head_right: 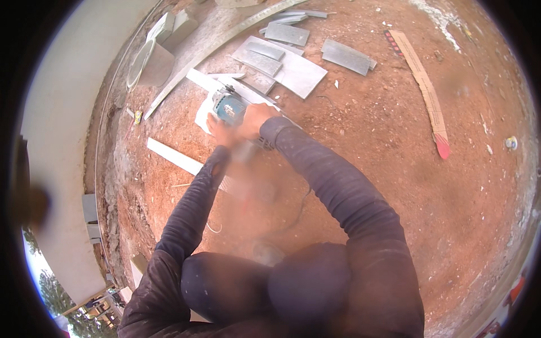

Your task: The person marks a white rectangular tile with a red marker and then uses an angle grinder to cut it. The person holds the tile steady with one hand while operating the power tool with the other, creating a straight cut along the marked line.

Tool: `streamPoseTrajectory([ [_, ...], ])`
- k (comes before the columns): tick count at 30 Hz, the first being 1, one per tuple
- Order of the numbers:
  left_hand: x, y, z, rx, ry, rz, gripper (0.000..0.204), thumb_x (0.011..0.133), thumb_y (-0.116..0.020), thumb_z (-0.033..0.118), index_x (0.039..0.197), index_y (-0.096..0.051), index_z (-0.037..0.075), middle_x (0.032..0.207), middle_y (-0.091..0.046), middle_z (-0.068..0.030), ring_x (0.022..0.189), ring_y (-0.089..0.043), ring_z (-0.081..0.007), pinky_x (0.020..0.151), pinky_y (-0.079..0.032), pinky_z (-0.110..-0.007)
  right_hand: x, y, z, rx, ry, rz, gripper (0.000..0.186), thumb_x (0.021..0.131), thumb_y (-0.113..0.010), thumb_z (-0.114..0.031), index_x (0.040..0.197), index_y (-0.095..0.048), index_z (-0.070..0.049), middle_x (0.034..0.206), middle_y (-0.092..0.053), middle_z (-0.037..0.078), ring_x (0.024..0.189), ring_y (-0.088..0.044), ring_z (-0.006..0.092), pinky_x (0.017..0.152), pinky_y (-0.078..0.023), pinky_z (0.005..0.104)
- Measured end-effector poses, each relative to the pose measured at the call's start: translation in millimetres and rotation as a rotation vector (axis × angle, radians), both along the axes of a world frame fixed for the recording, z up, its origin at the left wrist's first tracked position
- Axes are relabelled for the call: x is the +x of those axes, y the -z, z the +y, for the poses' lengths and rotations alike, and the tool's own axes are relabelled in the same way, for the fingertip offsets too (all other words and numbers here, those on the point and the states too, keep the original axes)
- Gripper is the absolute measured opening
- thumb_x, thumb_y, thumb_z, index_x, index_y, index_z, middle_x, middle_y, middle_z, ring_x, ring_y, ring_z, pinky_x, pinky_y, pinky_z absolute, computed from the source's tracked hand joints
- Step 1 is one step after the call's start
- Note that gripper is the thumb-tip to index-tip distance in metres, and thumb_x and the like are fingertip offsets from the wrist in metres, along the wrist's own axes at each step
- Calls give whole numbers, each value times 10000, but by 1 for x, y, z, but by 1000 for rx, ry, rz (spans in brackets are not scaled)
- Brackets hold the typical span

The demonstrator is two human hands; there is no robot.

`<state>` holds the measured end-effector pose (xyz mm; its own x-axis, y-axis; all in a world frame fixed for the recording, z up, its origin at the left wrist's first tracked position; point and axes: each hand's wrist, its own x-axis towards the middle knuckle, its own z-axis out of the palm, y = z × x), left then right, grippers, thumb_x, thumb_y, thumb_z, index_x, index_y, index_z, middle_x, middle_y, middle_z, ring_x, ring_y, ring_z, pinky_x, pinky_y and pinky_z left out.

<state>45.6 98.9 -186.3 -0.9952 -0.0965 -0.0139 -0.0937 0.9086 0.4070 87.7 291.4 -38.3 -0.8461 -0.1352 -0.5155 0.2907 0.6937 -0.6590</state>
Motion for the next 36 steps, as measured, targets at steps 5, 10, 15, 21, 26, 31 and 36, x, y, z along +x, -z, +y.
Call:
streamPoseTrajectory([
  [5,1,-5,4,55,-3,-24,472,796,-591,122,1263,-639,78,1625,-112,-193,1513,-44,-376,1165,22,-632,0,9,1,3,7,21,582,590,-794,-331,994,-714,81,1040,-699,271,1000,-695,341,868,-548,374],
  [10,-1,-2,-1,68,-10,-17,473,802,-587,126,1270,-636,80,1630,-103,-184,1515,-37,-370,1166,21,-629,0,5,-1,-14,12,13,570,591,-787,-327,985,-717,80,1030,-701,272,991,-697,341,866,-547,372],
  [15,-2,0,0,57,-23,-27,481,795,-588,125,1272,-636,83,1633,-104,-172,1516,-37,-363,1167,19,-628,0,8,-1,-4,15,18,577,590,-790,-327,995,-716,77,1035,-701,270,992,-696,346,871,-547,373],
  [21,-2,4,-1,45,-10,-16,503,792,-590,132,1293,-628,113,1633,-111,-171,1516,-40,-362,1168,19,-627,2,10,1,10,10,9,586,589,-795,-332,1001,-715,77,1049,-698,271,1000,-694,347,873,-548,372],
  [26,-3,5,-3,29,-23,-37,581,798,-591,154,1379,-568,172,1634,-116,-164,1517,-41,-358,1167,17,-628,8,8,4,-5,10,16,597,588,-798,-340,1002,-712,82,1054,-697,271,1004,-694,343,873,-549,373],
  [31,-5,6,-2,3,-24,-43,590,822,-604,194,1408,-541,198,1636,-114,-159,1518,-42,-350,1163,10,-635,9,8,7,-15,21,13,597,586,-798,-340,1002,-712,80,1055,-696,274,1003,-694,344,874,-548,373],
  [36,-5,7,-4,16,-28,-35,591,836,-621,237,1420,-532,216,1636,-112,-157,1518,-44,-348,1161,0,-641,9,4,5,-5,23,1,590,589,-791,-332,1002,-711,83,1052,-696,275,1000,-695,345,872,-549,373],
])
